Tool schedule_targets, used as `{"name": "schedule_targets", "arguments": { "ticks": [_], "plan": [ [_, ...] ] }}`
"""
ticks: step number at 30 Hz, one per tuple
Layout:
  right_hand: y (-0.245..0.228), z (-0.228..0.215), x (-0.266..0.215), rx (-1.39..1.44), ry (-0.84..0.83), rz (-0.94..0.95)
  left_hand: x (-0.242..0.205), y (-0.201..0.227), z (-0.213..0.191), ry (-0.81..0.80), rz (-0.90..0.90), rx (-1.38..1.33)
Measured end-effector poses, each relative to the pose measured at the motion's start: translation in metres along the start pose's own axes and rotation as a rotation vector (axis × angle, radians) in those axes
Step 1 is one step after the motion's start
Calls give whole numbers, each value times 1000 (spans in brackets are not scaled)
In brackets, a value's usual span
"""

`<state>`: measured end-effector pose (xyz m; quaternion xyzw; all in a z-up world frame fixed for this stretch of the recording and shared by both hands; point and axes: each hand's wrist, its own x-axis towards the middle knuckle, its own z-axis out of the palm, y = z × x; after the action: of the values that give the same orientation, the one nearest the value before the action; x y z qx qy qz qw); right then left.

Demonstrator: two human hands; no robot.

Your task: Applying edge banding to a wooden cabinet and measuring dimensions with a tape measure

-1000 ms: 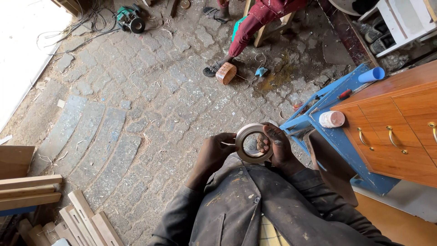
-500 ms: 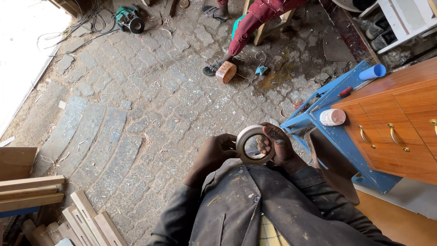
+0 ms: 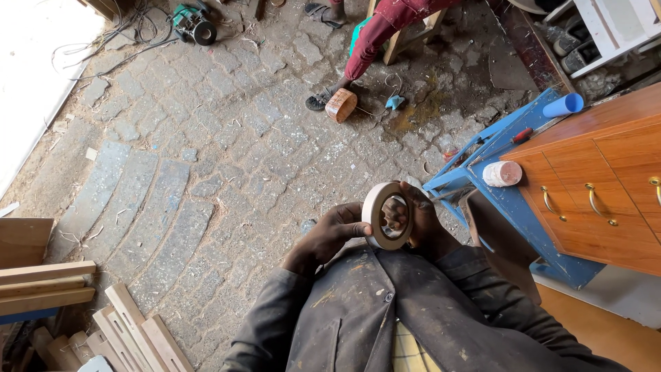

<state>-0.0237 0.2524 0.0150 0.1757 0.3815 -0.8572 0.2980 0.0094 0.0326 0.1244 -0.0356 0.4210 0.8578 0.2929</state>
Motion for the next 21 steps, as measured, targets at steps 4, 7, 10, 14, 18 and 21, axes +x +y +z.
{"name": "schedule_targets", "arguments": {
  "ticks": [4, 7, 10, 14, 18, 21],
  "plan": [
    [9, 2, 5, -9, 32, 46, -6, 12, 16, -39, 75, -45],
    [4, 17, 6, -17, 66, 87, -2, 2, 12, -14, 134, -101],
    [-17, 48, -3, -500, 129, -112, 4, -10, 3, 25, 158, -125],
    [-43, 84, -32, -1173, 61, -606, 10, -21, -13, 185, 196, -93],
    [-49, 90, -29, -1122, -171, -521, 19, -36, -24, 288, 216, -8],
    [-41, 100, -35, -994, -107, -347, 26, -50, -36, 306, 219, 196]
  ]
}}
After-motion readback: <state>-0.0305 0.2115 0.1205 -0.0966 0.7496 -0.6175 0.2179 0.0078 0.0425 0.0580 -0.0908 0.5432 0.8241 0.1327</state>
